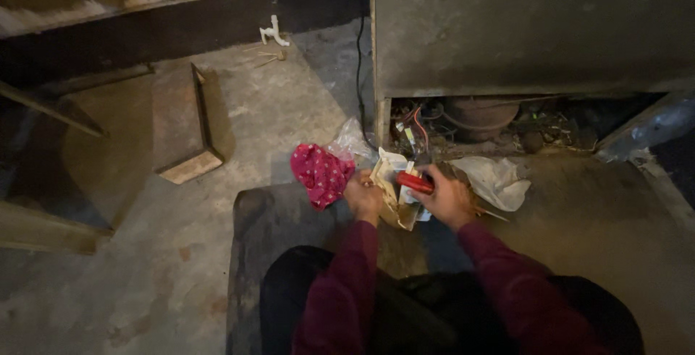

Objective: The person sits on the floor and uses a red screwdriver to remove screws from a small metal box. After opening the box, they remove a green circuit board and wipe it with a pink cloth.

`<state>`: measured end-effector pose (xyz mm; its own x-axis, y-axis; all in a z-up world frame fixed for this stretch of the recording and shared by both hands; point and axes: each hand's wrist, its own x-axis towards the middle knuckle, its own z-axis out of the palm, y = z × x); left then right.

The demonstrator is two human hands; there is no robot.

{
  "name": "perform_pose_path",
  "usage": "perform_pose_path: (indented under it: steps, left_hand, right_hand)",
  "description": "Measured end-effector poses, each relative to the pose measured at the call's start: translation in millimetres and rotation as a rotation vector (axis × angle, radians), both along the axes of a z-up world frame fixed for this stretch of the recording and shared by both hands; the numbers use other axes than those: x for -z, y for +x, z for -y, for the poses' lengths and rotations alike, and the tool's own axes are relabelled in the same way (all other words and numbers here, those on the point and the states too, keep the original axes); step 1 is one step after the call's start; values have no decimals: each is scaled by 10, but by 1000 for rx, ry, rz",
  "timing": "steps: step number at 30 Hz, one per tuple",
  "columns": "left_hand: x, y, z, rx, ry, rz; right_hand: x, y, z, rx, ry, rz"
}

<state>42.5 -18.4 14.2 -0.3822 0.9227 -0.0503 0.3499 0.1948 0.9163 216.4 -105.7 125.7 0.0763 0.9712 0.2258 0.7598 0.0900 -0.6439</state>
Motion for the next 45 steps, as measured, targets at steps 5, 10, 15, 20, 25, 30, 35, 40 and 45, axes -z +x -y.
perform_pose_path:
  steps: [5,10,15,20,25,30,35,40,45]
  left_hand:
    - [-168,-38,53,40,34,-16]
    - [-249,-90,172,24,159,-61]
    - [-397,-174,157,-79,152,-120]
    - [-457,-547,-166,-116,427,-293]
    - [-176,-1109,-669,-193,333,-16]
    - [255,-1529,-948,-317,287,181]
    - [480,-1329,-928,-222,277,544]
    - [379,-942,-666,56,140,697]
    - [205,-771,-586,204,213,531]
  right_hand:
    - [-77,135,11,31,-189,-116]
    - [-76,169,-39,-1,-223,-426]
    - [-243,280,-71,-170,-122,-386]
    - [-613,495,-33,-17,-503,10]
    - [-575,583,-50,5,-460,594]
    - [-207,767,114,88,-89,568]
    - [-140,690,398,152,176,310]
    - [-241,459,600,179,332,165]
    - [-54,260,584,325,-170,-241]
